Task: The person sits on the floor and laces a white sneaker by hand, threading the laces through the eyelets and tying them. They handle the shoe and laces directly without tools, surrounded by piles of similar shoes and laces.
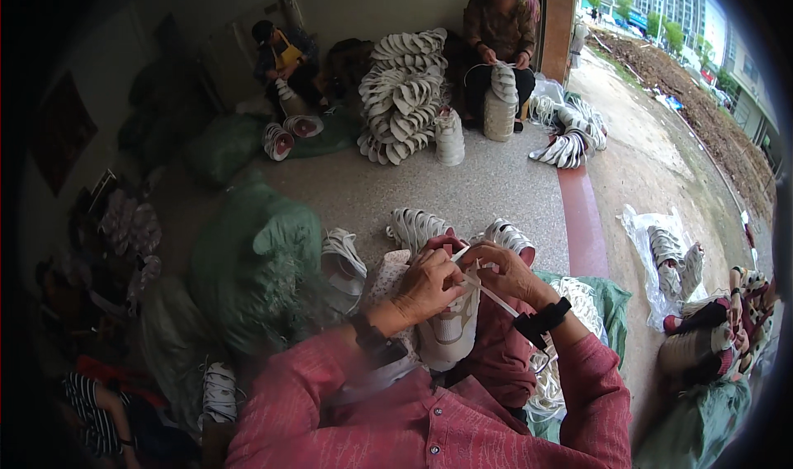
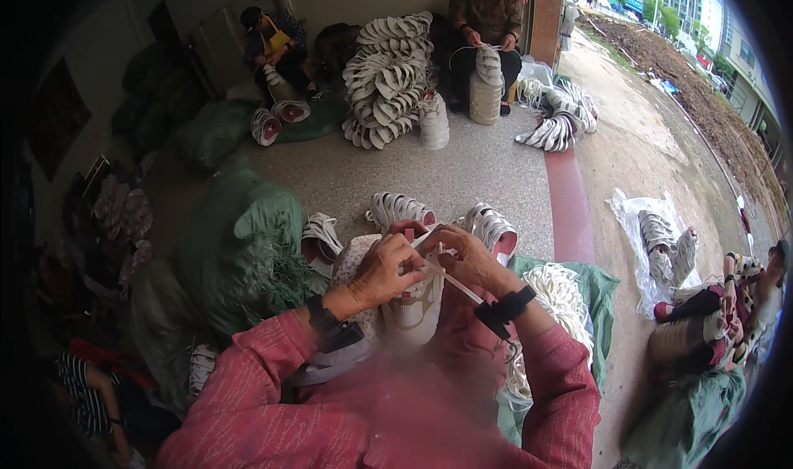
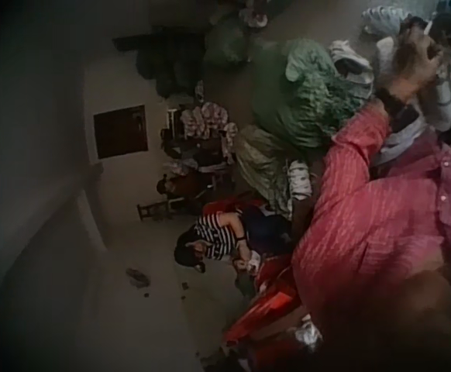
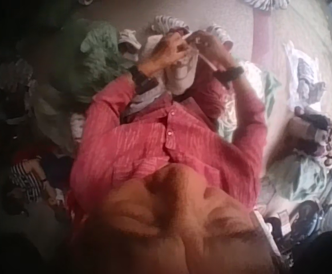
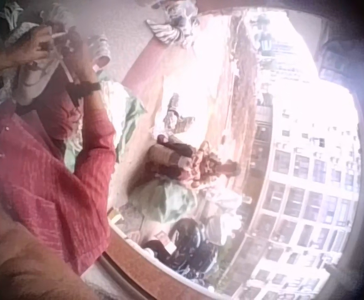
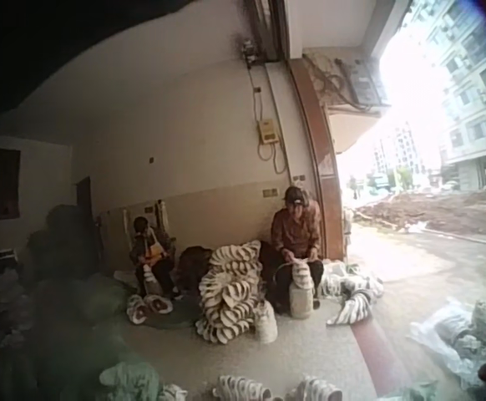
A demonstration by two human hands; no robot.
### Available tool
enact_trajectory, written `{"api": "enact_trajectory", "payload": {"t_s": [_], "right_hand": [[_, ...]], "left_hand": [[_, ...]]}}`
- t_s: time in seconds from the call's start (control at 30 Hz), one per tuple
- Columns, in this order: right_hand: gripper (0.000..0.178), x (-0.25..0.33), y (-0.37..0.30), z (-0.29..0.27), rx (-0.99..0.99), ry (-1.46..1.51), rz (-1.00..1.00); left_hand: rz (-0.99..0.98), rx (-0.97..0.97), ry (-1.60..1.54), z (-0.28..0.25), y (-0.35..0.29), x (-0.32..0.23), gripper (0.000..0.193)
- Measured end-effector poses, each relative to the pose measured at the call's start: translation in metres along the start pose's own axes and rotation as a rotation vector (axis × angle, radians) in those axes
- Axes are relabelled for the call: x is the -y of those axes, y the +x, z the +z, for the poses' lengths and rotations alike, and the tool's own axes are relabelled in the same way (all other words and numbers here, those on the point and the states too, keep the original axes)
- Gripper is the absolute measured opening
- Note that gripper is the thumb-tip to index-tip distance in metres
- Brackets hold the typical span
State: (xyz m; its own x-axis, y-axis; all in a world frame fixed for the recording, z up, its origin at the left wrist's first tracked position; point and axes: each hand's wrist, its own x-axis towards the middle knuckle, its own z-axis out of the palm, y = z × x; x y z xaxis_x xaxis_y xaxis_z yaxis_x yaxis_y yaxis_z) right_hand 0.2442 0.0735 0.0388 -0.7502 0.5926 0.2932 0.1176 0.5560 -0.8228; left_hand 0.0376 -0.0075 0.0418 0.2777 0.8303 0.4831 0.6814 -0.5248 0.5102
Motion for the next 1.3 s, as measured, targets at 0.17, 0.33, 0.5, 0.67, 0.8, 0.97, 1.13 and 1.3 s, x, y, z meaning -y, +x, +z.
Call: {"api": "enact_trajectory", "payload": {"t_s": [0.17, 0.33, 0.5, 0.67, 0.8, 0.97, 1.13, 1.3], "right_hand": [[0.021, -0.003, 0.006, -0.004, 0.017, -0.080, -0.058], [0.018, -0.009, 0.007, -0.004, 0.010, -0.089, -0.072], [0.019, -0.010, 0.007, -0.002, -0.002, -0.059, -0.087], [0.015, -0.015, 0.009, 0.001, -0.026, -0.172, -0.109], [0.012, -0.022, 0.008, 0.003, -0.034, -0.154, -0.119], [0.015, -0.018, -0.009, 0.009, -0.108, 0.081, 0.121], [0.014, -0.007, -0.018, 0.014, -0.125, 0.430, 0.205], [0.011, -0.014, -0.032, 0.017, -0.144, 0.387, 0.204]], "left_hand": [[0.025, -0.030, 0.137, 0.013, 0.001, -0.010, 0.023], [0.059, -0.051, 0.301, 0.021, 0.000, -0.016, 0.025], [-0.017, -0.048, 0.341, 0.034, -0.001, -0.012, 0.020], [-0.207, 0.167, -0.015, 0.016, 0.003, -0.018, 0.017], [-0.214, 0.333, -0.212, -0.012, -0.002, -0.018, 0.018], [-0.095, 0.130, -0.123, -0.028, -0.006, 0.001, 0.017], [-0.279, -0.055, -0.388, -0.028, 0.002, 0.021, 0.027], [-0.293, 0.057, -0.401, -0.013, -0.004, 0.048, 0.029]]}}
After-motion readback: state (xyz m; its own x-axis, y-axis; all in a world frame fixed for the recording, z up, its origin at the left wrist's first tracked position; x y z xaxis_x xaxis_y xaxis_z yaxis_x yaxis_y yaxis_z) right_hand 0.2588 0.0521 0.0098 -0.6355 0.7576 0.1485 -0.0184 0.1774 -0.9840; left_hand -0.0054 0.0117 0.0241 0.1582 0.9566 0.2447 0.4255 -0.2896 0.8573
